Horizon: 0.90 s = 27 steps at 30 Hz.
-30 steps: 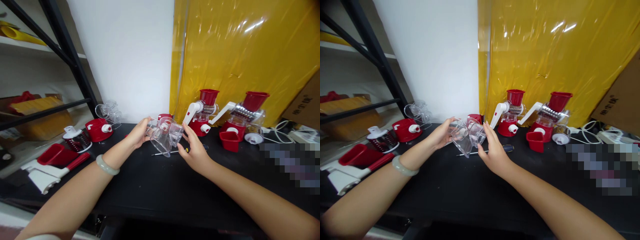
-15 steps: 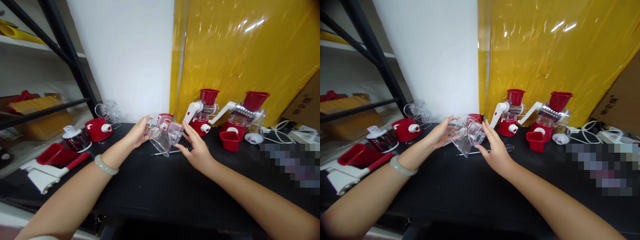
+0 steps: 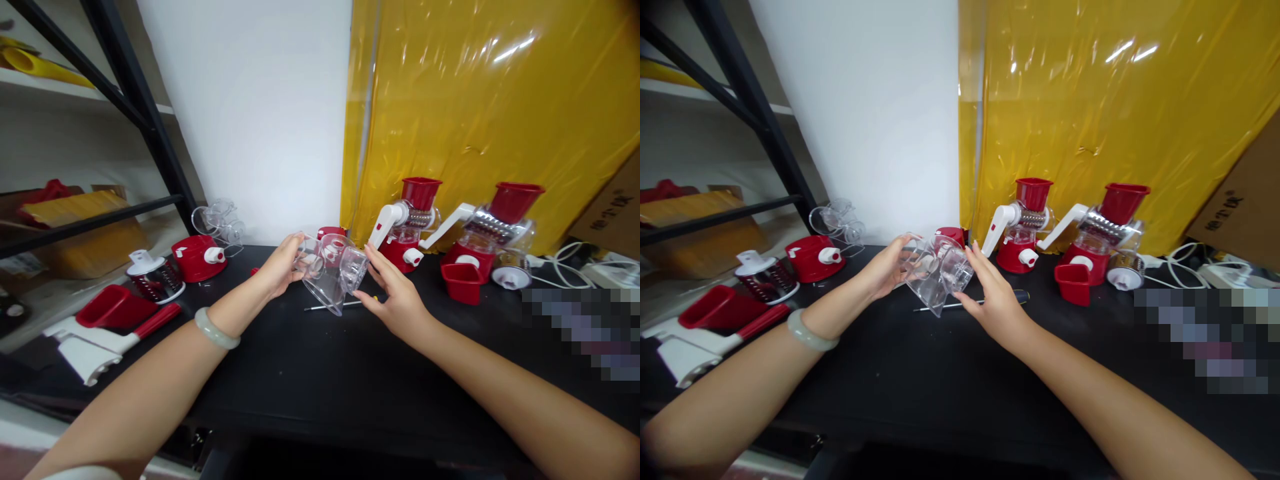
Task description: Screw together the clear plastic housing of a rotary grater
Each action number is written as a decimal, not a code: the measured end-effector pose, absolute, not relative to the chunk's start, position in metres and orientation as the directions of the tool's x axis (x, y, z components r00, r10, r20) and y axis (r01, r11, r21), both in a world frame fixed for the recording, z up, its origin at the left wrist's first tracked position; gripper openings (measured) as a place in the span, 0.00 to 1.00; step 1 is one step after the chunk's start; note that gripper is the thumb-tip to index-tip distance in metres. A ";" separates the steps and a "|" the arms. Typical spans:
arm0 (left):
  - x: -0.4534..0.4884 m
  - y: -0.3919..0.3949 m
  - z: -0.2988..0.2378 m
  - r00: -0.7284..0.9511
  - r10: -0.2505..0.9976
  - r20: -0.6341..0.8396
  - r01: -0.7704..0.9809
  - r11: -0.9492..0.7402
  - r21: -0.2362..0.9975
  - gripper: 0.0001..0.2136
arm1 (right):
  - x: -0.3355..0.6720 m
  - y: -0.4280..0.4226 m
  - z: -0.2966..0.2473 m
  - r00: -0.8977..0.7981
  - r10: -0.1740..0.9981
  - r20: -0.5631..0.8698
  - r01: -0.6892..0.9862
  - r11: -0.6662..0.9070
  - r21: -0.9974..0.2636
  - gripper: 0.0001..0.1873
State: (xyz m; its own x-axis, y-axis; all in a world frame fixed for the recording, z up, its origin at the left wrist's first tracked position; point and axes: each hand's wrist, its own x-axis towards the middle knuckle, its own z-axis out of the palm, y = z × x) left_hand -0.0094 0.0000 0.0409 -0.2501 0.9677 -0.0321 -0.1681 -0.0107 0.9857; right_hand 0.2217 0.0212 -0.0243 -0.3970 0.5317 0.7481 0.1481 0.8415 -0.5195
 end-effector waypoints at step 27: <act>-0.016 0.006 0.032 -0.218 0.976 0.002 -0.072 -0.019 0.997 0.12 | 0.210 0.024 -0.037 -0.407 0.541 0.736 0.289 0.841 -0.458 0.47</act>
State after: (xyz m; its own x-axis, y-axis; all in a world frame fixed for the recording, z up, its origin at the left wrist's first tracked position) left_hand -0.0163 0.0061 0.0318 -0.2179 0.9760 0.0024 -0.0720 -0.0186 0.9972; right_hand 0.2105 0.0244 -0.0372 -0.4067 0.5410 0.7361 0.2890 0.8406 -0.4582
